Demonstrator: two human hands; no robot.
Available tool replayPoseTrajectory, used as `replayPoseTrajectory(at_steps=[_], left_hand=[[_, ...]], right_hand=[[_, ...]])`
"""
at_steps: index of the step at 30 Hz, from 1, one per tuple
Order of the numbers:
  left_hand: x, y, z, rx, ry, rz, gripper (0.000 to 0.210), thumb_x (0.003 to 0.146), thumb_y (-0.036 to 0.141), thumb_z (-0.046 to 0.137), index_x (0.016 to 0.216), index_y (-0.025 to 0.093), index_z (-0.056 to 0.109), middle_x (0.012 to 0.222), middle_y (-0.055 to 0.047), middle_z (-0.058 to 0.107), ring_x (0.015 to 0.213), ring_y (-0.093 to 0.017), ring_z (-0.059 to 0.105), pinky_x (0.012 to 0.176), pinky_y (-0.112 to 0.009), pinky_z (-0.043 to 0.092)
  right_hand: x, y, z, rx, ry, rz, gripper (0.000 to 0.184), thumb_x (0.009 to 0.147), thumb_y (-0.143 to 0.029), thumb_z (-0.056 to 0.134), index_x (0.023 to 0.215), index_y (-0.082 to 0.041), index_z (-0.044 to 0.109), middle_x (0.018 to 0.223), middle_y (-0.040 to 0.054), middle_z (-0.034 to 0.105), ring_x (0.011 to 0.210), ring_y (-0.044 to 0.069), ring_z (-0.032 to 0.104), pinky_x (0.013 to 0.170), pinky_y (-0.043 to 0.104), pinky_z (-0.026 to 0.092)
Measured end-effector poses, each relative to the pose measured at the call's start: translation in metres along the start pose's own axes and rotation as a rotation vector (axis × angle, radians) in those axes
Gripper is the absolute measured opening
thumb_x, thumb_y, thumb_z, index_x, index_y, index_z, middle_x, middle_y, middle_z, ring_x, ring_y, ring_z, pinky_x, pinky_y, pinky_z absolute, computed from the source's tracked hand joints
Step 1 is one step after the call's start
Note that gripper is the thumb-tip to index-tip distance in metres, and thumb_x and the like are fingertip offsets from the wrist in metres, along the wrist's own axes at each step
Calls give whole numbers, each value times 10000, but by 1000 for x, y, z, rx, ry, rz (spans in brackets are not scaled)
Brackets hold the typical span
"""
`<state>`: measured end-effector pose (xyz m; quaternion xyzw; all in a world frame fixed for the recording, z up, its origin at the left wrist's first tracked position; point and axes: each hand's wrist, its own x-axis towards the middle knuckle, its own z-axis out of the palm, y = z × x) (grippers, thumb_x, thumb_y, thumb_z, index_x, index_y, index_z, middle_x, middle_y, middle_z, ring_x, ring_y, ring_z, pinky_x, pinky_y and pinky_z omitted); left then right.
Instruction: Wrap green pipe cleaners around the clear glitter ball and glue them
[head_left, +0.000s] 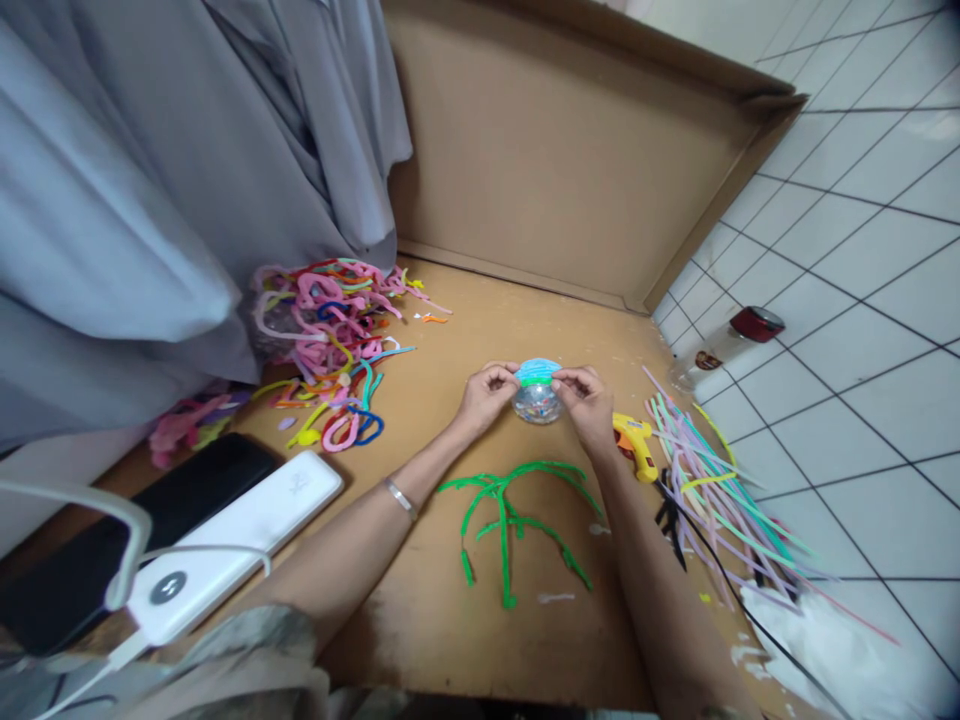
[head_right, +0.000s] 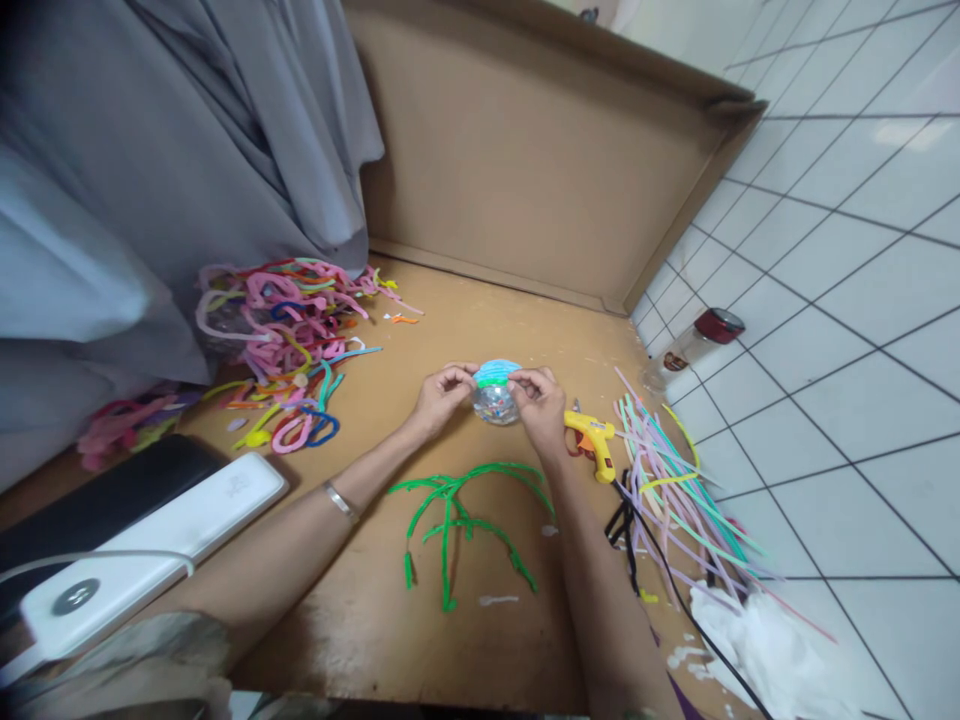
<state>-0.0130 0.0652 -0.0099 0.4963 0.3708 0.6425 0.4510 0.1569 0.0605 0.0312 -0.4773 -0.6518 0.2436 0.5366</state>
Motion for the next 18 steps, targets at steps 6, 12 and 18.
replayPoseTrajectory(at_steps=[6, 12, 18], left_hand=[[0, -2, 1, -9, 23, -20, 143, 616, 272, 679, 587, 169, 584, 953, -74, 678, 901, -193, 623, 797, -325, 473], [1, -5, 2, -39, 36, -48, 153, 616, 272, 685, 597, 162, 581, 977, -90, 690, 909, -190, 635, 821, -329, 475], [2, -6, 2, -54, 30, -74, 186, 616, 292, 710, 603, 158, 580, 986, -92, 690, 891, -187, 634, 816, -331, 479]], right_hand=[[-1, -3, 0, -17, -13, -6, 139, 720, -333, 667, 783, -216, 707, 732, 4, 561, 639, 137, 466, 639, 298, 424], [-1, -5, 1, -20, -6, -6, 152, 716, -344, 664, 782, -213, 704, 730, 4, 552, 628, 136, 450, 634, 299, 416], [-1, -3, 2, -31, -2, -11, 141, 718, -332, 655, 783, -216, 703, 719, 4, 557, 636, 142, 452, 636, 295, 418]])
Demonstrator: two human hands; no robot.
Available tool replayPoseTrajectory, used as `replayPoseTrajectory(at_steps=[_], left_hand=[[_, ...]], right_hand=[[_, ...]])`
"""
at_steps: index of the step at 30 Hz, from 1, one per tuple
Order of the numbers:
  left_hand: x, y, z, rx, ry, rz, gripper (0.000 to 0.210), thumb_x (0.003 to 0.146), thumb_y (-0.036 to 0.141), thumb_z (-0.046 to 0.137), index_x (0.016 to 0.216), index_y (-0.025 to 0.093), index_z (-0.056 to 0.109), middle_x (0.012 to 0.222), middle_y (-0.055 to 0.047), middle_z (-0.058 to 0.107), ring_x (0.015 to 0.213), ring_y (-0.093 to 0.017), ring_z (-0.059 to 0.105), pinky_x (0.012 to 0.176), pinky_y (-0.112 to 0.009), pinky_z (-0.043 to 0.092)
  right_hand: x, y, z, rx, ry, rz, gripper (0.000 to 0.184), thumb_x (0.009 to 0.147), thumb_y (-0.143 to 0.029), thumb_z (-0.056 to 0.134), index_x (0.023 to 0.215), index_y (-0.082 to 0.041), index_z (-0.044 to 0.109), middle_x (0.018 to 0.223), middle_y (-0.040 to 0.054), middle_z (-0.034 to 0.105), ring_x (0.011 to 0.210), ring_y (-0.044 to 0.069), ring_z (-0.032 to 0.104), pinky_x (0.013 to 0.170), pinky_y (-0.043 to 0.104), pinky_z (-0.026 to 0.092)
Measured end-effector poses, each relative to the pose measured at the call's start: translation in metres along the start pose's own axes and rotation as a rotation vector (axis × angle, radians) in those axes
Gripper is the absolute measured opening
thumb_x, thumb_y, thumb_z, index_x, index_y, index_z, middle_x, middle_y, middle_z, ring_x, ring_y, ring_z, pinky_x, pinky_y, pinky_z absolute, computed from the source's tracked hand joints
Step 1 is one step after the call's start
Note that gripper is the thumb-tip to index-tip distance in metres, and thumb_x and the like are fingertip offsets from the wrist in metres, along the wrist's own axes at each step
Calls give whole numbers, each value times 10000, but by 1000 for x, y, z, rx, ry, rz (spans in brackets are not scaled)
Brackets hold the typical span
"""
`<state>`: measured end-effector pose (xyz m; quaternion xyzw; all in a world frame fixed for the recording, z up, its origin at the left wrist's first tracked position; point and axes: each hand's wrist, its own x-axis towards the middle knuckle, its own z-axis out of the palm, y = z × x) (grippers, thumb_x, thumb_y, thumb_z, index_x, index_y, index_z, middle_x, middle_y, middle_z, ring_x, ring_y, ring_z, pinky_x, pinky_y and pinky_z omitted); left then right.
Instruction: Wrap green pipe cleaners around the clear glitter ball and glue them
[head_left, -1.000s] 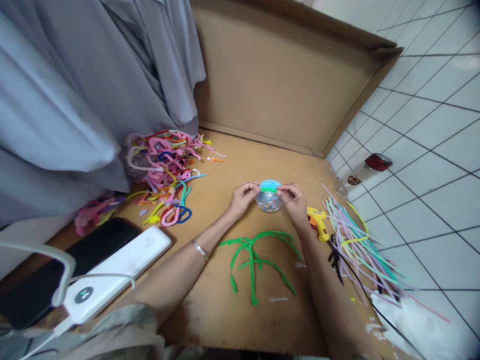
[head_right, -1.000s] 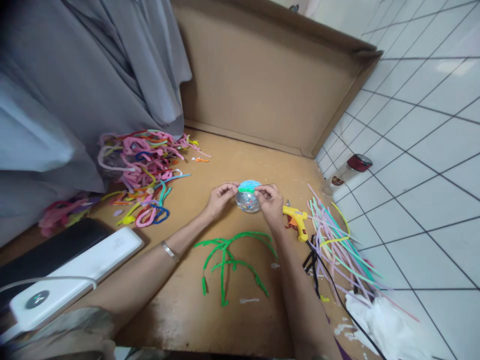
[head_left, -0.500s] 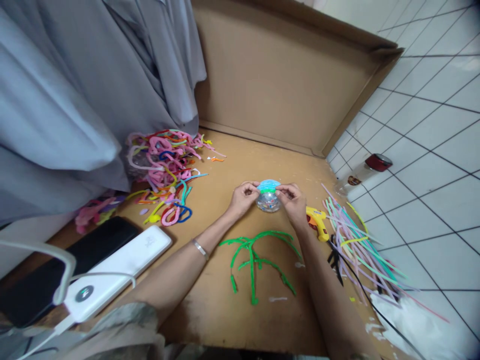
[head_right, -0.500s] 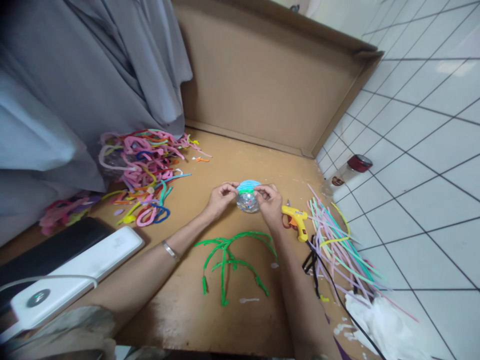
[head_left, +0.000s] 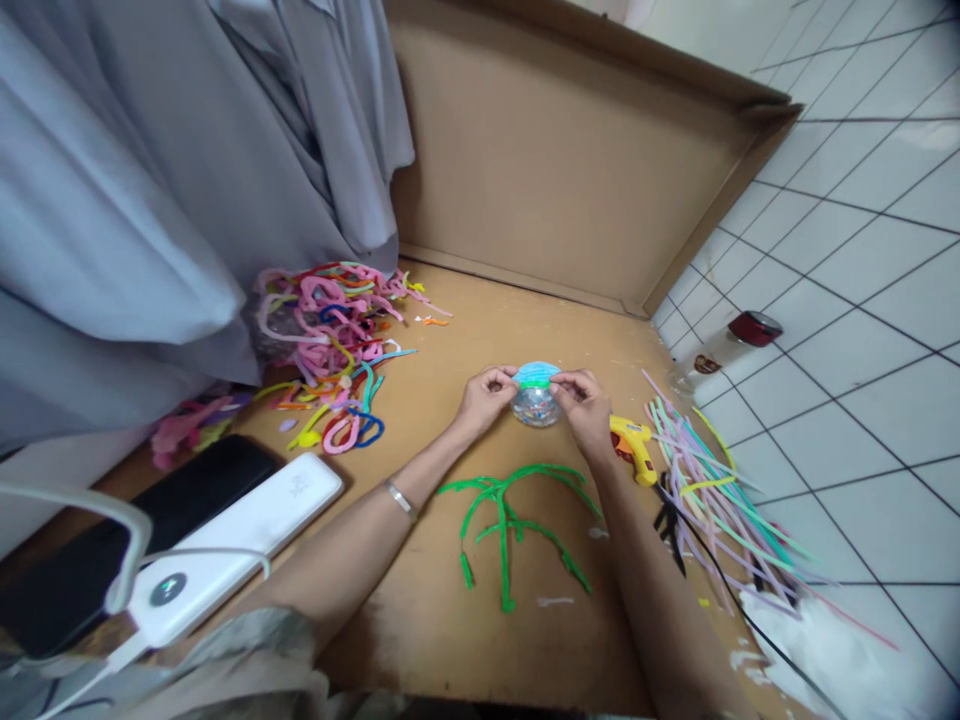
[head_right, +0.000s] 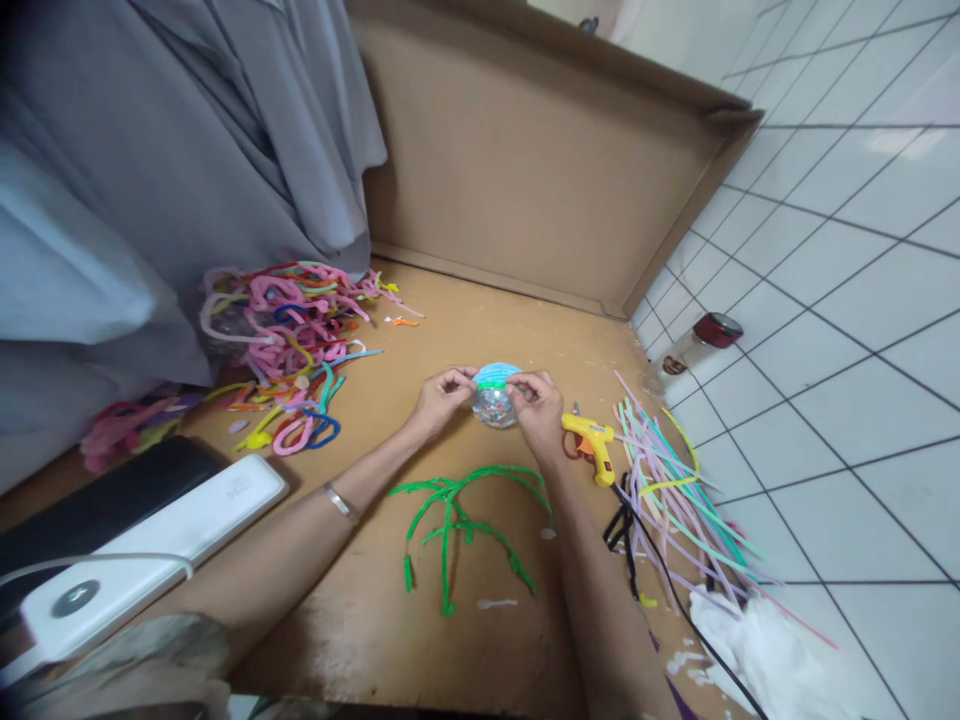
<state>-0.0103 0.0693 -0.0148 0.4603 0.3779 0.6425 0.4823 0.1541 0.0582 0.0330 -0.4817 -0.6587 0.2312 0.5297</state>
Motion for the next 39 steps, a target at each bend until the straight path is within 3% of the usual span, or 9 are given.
replayPoseTrajectory(at_steps=[5, 13, 21, 31, 39], left_hand=[[1, -3, -2, -98, 18, -36, 297, 576, 322, 797, 688, 167, 570, 964, -68, 694, 881, -176, 640, 835, -331, 489], [8, -13, -10, -249, -65, -85, 474, 512, 403, 881, 762, 174, 549, 919, -30, 670, 840, -136, 617, 820, -294, 471], [7, -13, -11, -258, -83, -88, 423, 538, 362, 874, 766, 175, 572, 886, -19, 665, 801, -127, 607, 789, -288, 473], [2, -3, -4, -305, -50, -96, 394, 493, 343, 894, 704, 156, 618, 864, -15, 668, 776, -117, 580, 752, -257, 451], [2, -4, -6, -246, -54, -68, 274, 550, 305, 834, 699, 164, 653, 885, -29, 677, 823, -142, 585, 808, -285, 446]], right_hand=[[0, 3, 1, -2, 8, 0, 134, 715, -320, 651, 785, -219, 704, 721, 1, 552, 623, 136, 449, 637, 298, 426], [-4, -7, 6, -27, -12, -17, 101, 739, -284, 641, 780, -219, 707, 736, 3, 566, 606, 125, 444, 609, 286, 422], [-4, -7, 6, -37, -5, -4, 114, 733, -280, 635, 776, -207, 712, 744, 15, 567, 608, 135, 432, 611, 303, 414], [-6, -1, 5, -58, -34, -119, 163, 797, -250, 601, 846, -230, 756, 764, 12, 538, 666, 142, 462, 647, 296, 436], [-4, 3, 4, -81, -99, -169, 258, 795, -163, 540, 773, -266, 776, 786, 20, 493, 775, 170, 514, 723, 323, 466]])
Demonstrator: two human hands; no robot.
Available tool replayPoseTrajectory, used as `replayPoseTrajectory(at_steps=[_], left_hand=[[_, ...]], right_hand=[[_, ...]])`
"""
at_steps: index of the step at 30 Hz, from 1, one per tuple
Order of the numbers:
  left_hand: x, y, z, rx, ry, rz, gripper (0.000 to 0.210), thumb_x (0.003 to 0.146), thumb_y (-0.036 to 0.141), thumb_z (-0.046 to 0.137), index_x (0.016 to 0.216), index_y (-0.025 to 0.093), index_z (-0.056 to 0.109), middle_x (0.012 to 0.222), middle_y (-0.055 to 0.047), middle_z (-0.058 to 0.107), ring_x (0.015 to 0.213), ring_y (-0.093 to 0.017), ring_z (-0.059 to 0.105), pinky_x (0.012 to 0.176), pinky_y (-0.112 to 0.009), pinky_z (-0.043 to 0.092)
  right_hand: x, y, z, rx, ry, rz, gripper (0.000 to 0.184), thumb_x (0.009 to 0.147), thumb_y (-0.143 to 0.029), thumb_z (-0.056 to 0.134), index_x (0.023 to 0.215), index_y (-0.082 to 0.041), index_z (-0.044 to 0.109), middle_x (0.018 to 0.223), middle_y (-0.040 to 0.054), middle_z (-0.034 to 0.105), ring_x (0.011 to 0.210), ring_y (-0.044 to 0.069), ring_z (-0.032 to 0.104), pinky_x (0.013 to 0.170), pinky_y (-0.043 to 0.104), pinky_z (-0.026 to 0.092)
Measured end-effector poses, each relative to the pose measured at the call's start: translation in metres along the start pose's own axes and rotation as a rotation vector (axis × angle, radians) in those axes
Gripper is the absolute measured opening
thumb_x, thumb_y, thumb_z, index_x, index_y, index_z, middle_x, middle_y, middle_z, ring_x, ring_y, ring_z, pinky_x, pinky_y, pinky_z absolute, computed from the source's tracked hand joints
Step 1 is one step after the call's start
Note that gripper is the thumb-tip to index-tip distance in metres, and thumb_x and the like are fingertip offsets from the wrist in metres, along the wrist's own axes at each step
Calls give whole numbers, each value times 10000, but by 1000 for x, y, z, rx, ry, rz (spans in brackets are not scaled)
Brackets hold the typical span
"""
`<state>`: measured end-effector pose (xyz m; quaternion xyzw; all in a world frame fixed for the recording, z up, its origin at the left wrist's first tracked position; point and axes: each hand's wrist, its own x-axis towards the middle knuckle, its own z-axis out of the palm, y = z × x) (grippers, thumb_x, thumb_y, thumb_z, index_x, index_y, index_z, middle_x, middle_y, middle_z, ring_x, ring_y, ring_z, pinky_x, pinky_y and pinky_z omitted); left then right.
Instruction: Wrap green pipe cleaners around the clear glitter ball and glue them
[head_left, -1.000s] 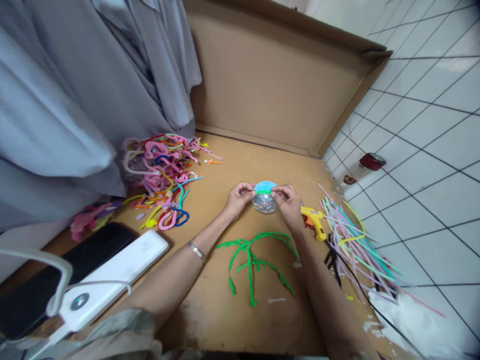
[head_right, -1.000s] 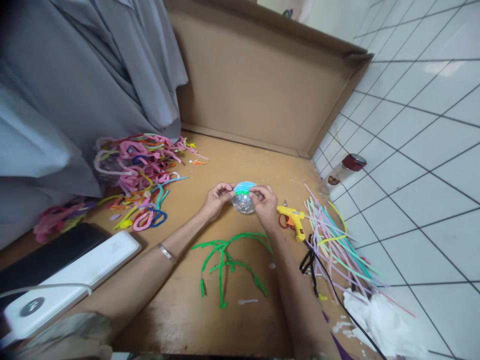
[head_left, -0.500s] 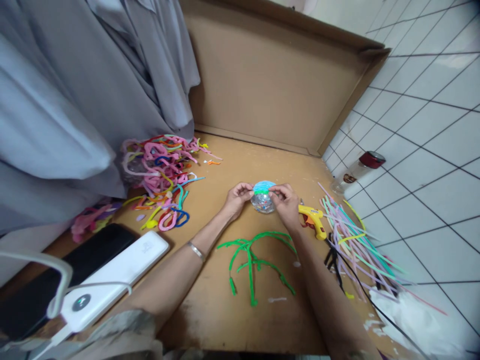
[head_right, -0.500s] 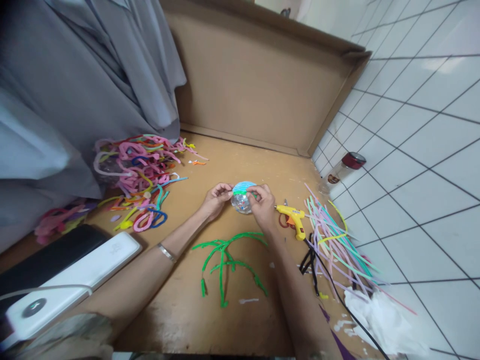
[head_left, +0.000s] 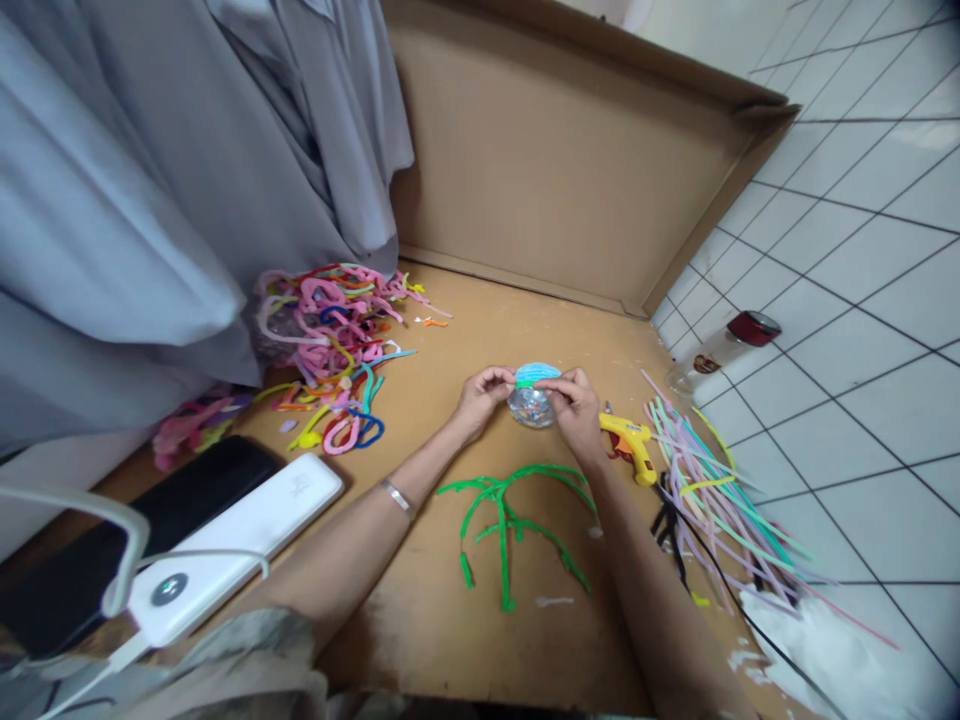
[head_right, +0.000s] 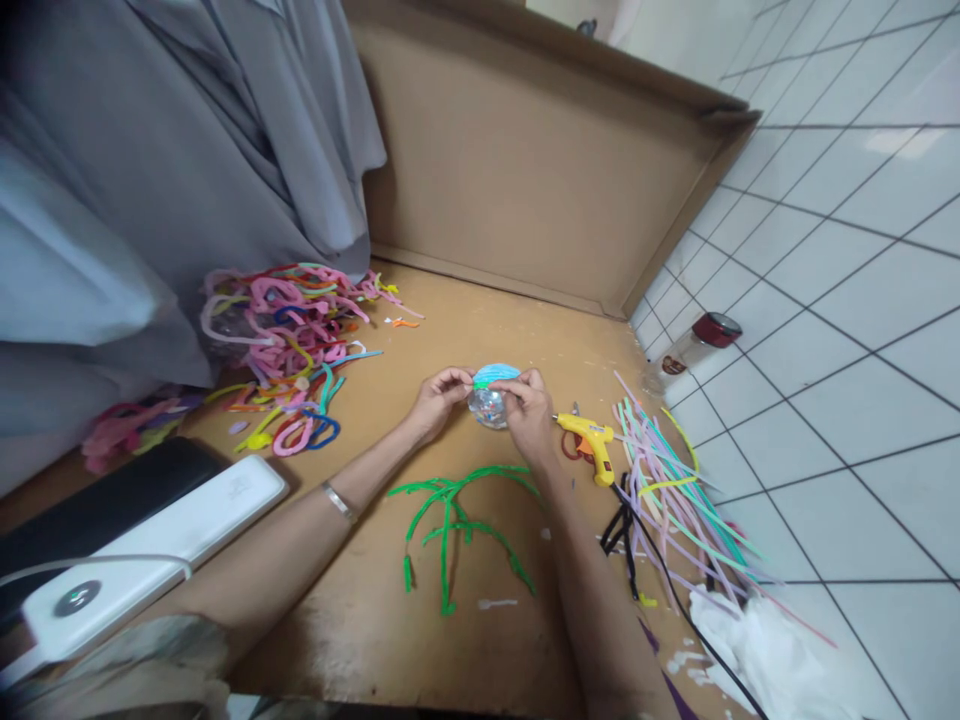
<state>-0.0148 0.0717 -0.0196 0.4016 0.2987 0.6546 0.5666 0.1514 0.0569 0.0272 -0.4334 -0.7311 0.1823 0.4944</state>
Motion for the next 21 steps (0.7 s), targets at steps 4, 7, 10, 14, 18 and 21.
replayPoseTrajectory(at_steps=[4, 7, 10, 14, 18, 21], left_hand=[[-1, 0, 0, 50, 8, 27, 220, 578, 294, 803, 711, 168, 681, 879, -31, 682, 849, -155, 590, 843, -299, 443], [-1, 0, 0, 87, 9, 57, 188, 596, 289, 784, 709, 172, 691, 877, -36, 686, 864, -166, 594, 864, -313, 443], [-1, 1, 0, 114, 8, 72, 163, 613, 284, 769, 709, 175, 695, 876, -38, 685, 868, -171, 596, 876, -321, 442], [-1, 1, 0, 127, 2, 87, 152, 636, 294, 759, 715, 179, 699, 888, -41, 684, 888, -178, 599, 894, -332, 441], [-1, 0, 0, 116, -2, 99, 166, 633, 310, 769, 711, 179, 703, 876, -37, 675, 882, -173, 594, 883, -320, 441], [-1, 0, 1, 78, -1, 71, 201, 627, 324, 783, 739, 178, 704, 849, -26, 669, 834, -152, 586, 836, -294, 446]], right_hand=[[-1, -1, 0, -58, -4, -9, 280, 810, -155, 522, 795, -265, 779, 807, 26, 491, 804, 176, 523, 717, 319, 465], [-2, -3, 1, -115, -14, -42, 309, 829, -148, 493, 811, -262, 779, 814, 29, 489, 804, 175, 523, 702, 313, 459], [-3, -5, 1, -148, -9, -75, 326, 837, -139, 475, 815, -257, 779, 812, 31, 484, 781, 172, 519, 687, 311, 451], [-3, -7, 1, -170, -3, -93, 330, 837, -134, 467, 829, -254, 774, 803, 28, 478, 772, 170, 521, 685, 308, 450], [-3, -7, 2, -177, 5, -121, 269, 826, -168, 505, 852, -234, 765, 803, 25, 483, 762, 170, 523, 702, 318, 468], [-3, -8, 3, -176, 32, -134, 210, 807, -204, 552, 849, -220, 757, 808, 27, 492, 761, 175, 529, 712, 329, 477]])
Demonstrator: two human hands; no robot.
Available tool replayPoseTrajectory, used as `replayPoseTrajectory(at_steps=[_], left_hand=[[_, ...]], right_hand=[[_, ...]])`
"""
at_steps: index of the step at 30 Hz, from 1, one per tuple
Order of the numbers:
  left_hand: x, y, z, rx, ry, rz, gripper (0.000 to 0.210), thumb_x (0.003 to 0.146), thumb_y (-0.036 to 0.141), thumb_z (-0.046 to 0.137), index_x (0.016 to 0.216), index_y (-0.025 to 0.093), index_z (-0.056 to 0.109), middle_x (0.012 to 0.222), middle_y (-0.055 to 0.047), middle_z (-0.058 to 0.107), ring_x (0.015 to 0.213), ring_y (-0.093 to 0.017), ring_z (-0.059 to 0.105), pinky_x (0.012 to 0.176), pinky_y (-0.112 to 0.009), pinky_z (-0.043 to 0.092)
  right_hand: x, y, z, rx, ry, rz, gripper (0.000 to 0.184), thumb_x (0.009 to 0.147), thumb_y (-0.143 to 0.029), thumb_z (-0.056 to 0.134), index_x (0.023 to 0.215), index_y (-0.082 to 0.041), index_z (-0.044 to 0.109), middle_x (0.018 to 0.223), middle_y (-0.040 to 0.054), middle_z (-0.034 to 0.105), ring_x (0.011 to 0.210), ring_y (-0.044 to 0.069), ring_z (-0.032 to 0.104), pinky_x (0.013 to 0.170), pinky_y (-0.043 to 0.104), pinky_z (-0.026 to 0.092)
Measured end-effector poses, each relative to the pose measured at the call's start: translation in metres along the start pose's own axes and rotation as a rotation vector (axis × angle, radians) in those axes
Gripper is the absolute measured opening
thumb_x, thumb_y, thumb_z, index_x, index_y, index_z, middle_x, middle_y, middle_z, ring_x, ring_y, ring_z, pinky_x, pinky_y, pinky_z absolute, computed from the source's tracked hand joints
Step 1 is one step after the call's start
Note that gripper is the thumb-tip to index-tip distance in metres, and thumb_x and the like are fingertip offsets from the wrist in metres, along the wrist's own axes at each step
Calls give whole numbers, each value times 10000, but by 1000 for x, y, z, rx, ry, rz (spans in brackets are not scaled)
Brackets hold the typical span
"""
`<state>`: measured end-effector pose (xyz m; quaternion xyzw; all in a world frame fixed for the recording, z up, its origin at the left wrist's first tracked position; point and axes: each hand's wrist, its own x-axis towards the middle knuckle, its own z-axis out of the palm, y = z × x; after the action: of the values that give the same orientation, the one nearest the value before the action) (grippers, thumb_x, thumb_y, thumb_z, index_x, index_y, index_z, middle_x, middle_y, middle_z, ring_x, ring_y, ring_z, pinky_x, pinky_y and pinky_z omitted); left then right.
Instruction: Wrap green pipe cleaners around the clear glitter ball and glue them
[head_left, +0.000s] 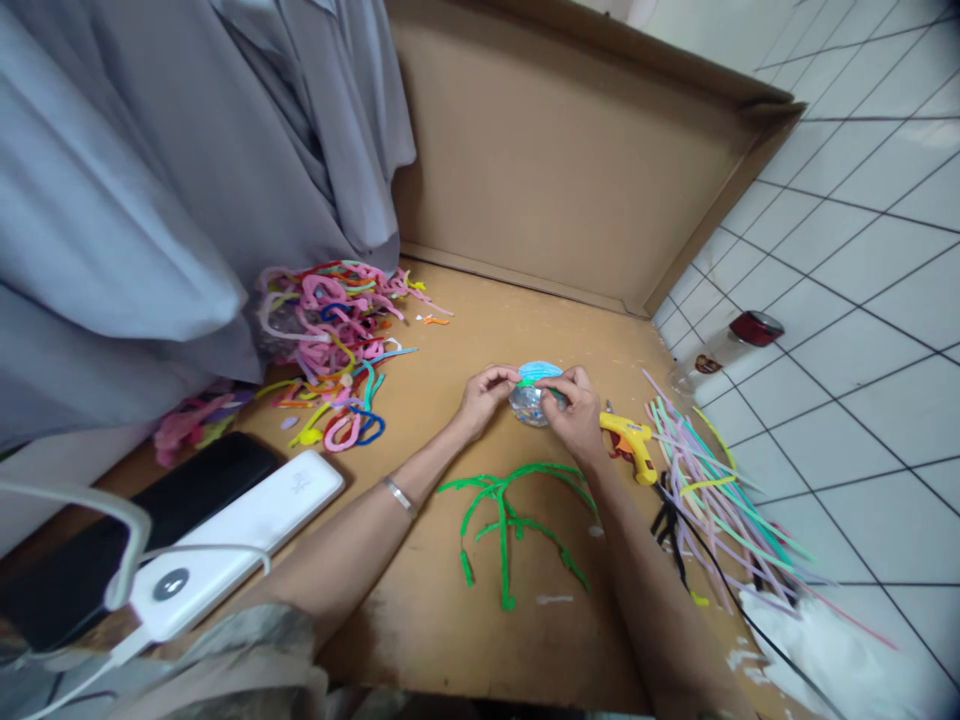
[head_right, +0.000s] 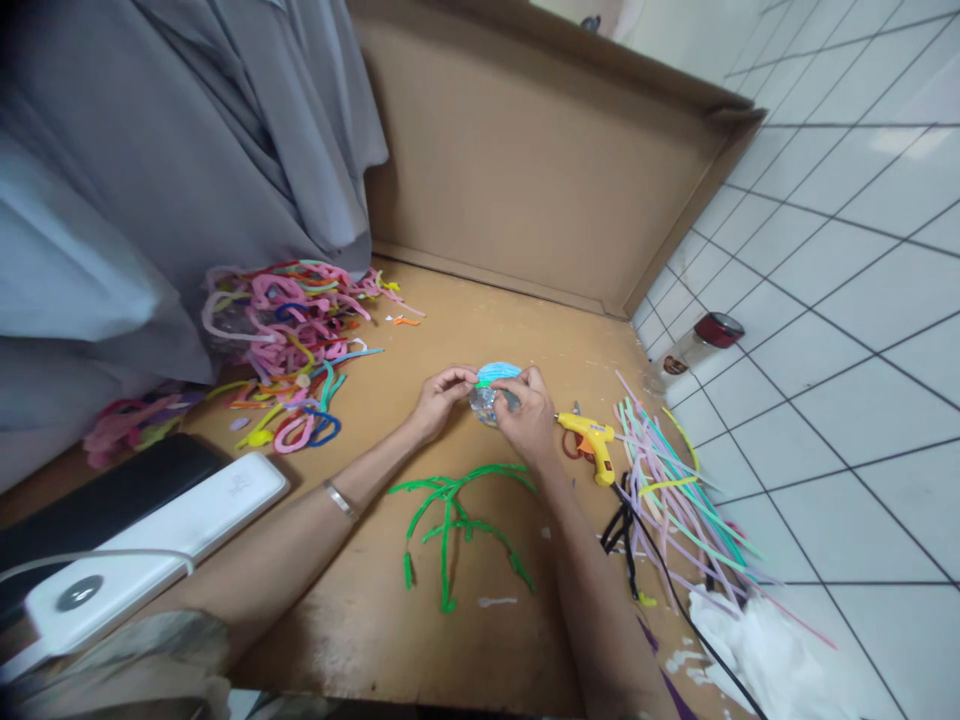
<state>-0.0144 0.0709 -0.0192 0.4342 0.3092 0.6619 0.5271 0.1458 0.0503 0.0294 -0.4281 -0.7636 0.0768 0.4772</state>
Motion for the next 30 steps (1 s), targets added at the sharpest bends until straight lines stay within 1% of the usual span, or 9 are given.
replayPoseTrajectory(at_steps=[4, 8, 15, 19, 22, 25, 30], left_hand=[[0, -1, 1, -64, 8, -52, 333, 585, 334, 837, 840, 180, 689, 816, -4, 661, 756, -121, 568, 767, -262, 446], [1, -3, 0, -77, 0, -62, 410, 559, 365, 869, 856, 168, 666, 807, -5, 654, 744, -114, 567, 741, -252, 448], [1, -4, -1, -53, -3, -49, 415, 568, 390, 864, 849, 165, 658, 768, 4, 639, 711, -109, 560, 719, -256, 454], [1, -3, -1, -24, 2, -41, 403, 582, 395, 849, 850, 164, 657, 763, -1, 639, 709, -115, 560, 714, -263, 454], [1, -3, 0, -19, 0, -45, 400, 578, 394, 850, 844, 164, 659, 764, -3, 643, 712, -116, 564, 717, -263, 458], [1, -2, 1, -21, 0, -50, 387, 574, 385, 852, 832, 165, 666, 769, -6, 649, 717, -117, 568, 721, -263, 464], [-2, 1, 4, 16, 5, -31, 336, 585, 342, 835, 820, 160, 679, 779, -8, 649, 731, -119, 564, 725, -261, 452]], right_hand=[[0, -1, 0, 5, 21, 23, 168, 816, -250, 583, 837, -224, 748, 809, 29, 516, 787, 183, 545, 738, 336, 486], [0, 0, 0, -5, 8, 52, 164, 831, -273, 587, 845, -232, 744, 811, 27, 525, 780, 180, 542, 727, 329, 486], [1, 0, 0, 36, -7, 78, 158, 811, -270, 599, 844, -227, 748, 813, 30, 528, 780, 185, 532, 732, 341, 482], [1, -1, -2, 52, -18, 109, 183, 827, -286, 585, 883, -233, 751, 821, 31, 544, 763, 178, 528, 738, 344, 481], [2, -1, -2, 63, 6, 131, 188, 829, -304, 592, 905, -233, 748, 807, 25, 553, 735, 170, 523, 725, 334, 479], [1, -2, 0, 49, 32, 172, 176, 817, -323, 614, 884, -226, 745, 782, 20, 556, 712, 163, 516, 708, 321, 471], [-2, -8, 7, 1, 154, 233, 169, 794, -355, 649, 815, -204, 723, 758, 13, 529, 712, 166, 523, 698, 316, 462]])
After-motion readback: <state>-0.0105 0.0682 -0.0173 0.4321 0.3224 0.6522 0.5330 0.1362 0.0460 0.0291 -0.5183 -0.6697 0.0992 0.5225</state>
